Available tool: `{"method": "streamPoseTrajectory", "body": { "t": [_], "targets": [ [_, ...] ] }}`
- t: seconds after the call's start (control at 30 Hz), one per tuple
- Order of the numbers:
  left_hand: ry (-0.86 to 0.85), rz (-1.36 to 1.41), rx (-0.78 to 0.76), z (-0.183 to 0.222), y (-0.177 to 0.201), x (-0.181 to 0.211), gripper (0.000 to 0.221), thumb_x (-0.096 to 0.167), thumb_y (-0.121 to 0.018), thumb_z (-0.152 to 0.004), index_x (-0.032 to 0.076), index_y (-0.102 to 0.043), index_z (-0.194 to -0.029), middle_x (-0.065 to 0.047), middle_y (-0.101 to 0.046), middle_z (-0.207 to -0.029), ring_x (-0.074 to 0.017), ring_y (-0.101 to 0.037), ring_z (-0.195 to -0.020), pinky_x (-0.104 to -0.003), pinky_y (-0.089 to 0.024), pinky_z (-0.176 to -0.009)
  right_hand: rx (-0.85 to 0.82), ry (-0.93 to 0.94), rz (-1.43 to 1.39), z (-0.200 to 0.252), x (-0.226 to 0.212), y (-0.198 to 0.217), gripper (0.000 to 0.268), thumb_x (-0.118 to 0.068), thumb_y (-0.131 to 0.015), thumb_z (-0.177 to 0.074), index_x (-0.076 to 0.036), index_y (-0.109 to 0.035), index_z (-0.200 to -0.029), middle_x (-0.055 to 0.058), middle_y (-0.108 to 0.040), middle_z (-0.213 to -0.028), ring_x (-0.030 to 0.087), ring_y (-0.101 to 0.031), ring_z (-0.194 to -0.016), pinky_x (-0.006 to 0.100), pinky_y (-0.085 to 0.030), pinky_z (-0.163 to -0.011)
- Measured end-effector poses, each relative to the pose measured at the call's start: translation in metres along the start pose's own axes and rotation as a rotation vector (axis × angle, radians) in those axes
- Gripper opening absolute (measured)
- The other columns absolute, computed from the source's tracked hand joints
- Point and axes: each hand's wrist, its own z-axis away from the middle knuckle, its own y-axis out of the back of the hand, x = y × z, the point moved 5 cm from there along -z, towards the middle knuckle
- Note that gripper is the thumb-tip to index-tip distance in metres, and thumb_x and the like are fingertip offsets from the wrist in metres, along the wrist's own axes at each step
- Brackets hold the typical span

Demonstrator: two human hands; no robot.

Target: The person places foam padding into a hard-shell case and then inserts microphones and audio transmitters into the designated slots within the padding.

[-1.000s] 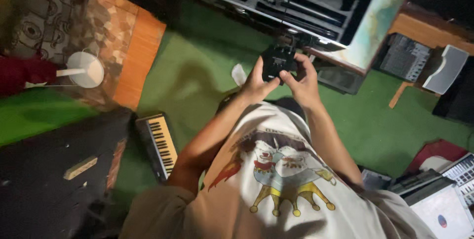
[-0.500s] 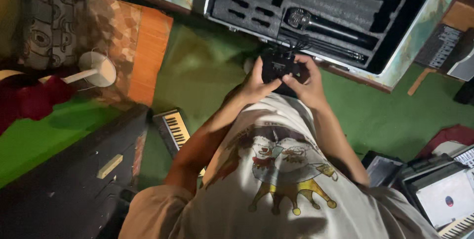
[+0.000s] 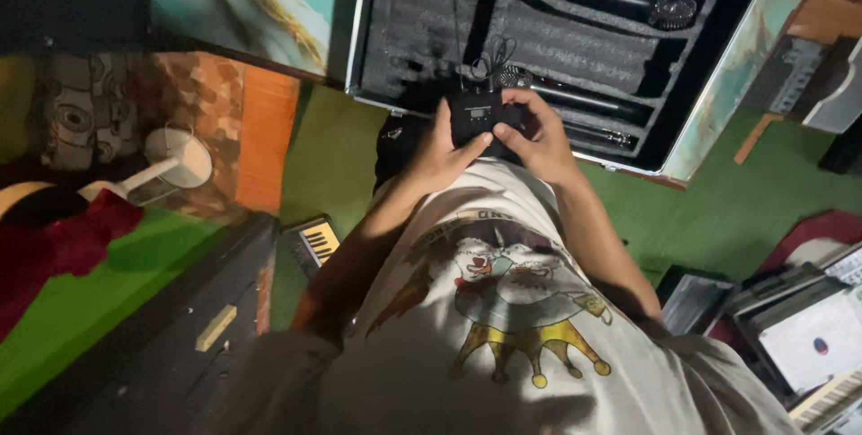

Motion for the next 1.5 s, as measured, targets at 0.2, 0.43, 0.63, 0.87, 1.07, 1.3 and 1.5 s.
{"method": "streamPoseTrajectory", "body": {
  "t": [0.2, 0.43, 0.63, 0.87, 1.07, 1.3, 1.5],
  "targets": [
    [-0.009, -0.109, -0.081, -0.024, 0.024, 0.021, 0.073, 0.022, -0.078, -0.092, -0.004, -0.036, -0.146, -0.019, -0.067, -0.125, -0.0252, -0.068, -0.115, -0.036, -0.053, -0.099, 0.063, 0.1, -0.034, -0.01, -0.008, -0.01, 0.047, 0.001, -0.074, -0.098, -0.003, -0.051, -0.139, 0.003, -0.056, -0.127, 0.013, -0.054, -0.121, 0.03, -0.044, -0.108],
    [-0.06, -0.062, -0.254, -0.057, 0.039, 0.027, 0.072, 0.016, -0.078, -0.092, -0.002, -0.035, -0.147, -0.021, -0.061, -0.132, -0.0262, -0.06, -0.125, -0.039, -0.048, -0.107, 0.251, 0.096, -0.136, -0.017, -0.023, -0.026, 0.067, 0.002, -0.074, -0.092, -0.007, -0.038, -0.148, 0.005, -0.058, -0.125, 0.014, -0.057, -0.117, 0.03, -0.05, -0.103],
    [-0.044, -0.122, -0.404, -0.083, 0.055, 0.02, 0.066, 0.018, -0.081, -0.089, -0.001, -0.045, -0.142, -0.019, -0.067, -0.129, -0.0254, -0.065, -0.123, -0.039, -0.052, -0.107, 0.357, 0.037, -0.038, -0.025, -0.014, -0.036, 0.064, 0.002, -0.075, -0.092, -0.004, -0.044, -0.148, 0.005, -0.056, -0.13, 0.014, -0.056, -0.122, 0.03, -0.049, -0.103],
    [-0.106, -0.135, -0.423, -0.105, 0.054, 0.004, 0.08, 0.021, -0.086, -0.086, -0.005, -0.038, -0.146, -0.022, -0.061, -0.134, -0.0288, -0.061, -0.126, -0.039, -0.047, -0.109, 0.441, 0.069, -0.037, -0.038, -0.005, -0.029, 0.046, 0.0, -0.073, -0.099, -0.004, -0.047, -0.137, 0.003, -0.056, -0.122, 0.013, -0.055, -0.116, 0.028, -0.048, -0.102],
    [-0.09, 0.065, -0.427, -0.14, 0.015, 0.002, 0.065, 0.008, -0.084, -0.088, 0.001, -0.05, -0.143, -0.016, -0.062, -0.136, -0.0237, -0.06, -0.127, -0.039, -0.05, -0.109, 0.716, -0.068, -0.376, -0.035, 0.011, 0.008, 0.04, -0.008, -0.069, -0.097, -0.009, -0.042, -0.126, 0.002, -0.055, -0.109, 0.014, -0.058, -0.099, 0.035, -0.06, -0.084],
    [-0.051, 0.236, -0.646, -0.178, -0.053, 0.014, 0.066, -0.012, -0.07, -0.084, 0.009, -0.051, -0.143, -0.01, -0.059, -0.142, -0.0226, -0.055, -0.138, -0.041, -0.054, -0.11, 0.961, 0.0, -0.605, -0.011, 0.016, 0.064, 0.025, -0.009, -0.059, -0.099, -0.008, -0.041, -0.116, 0.017, -0.06, -0.102, 0.028, -0.065, -0.085, 0.048, -0.058, -0.078],
    [-0.122, 0.199, -0.715, -0.199, -0.113, 0.015, 0.06, -0.017, -0.063, -0.089, 0.008, -0.055, -0.143, -0.01, -0.059, -0.148, -0.0263, -0.056, -0.142, -0.044, -0.049, -0.116, 0.995, -0.047, -0.693, 0.005, 0.018, 0.112, 0.02, -0.009, -0.059, -0.099, -0.003, -0.048, -0.114, 0.014, -0.062, -0.106, 0.027, -0.072, -0.094, 0.051, -0.063, -0.088]
  ]
}}
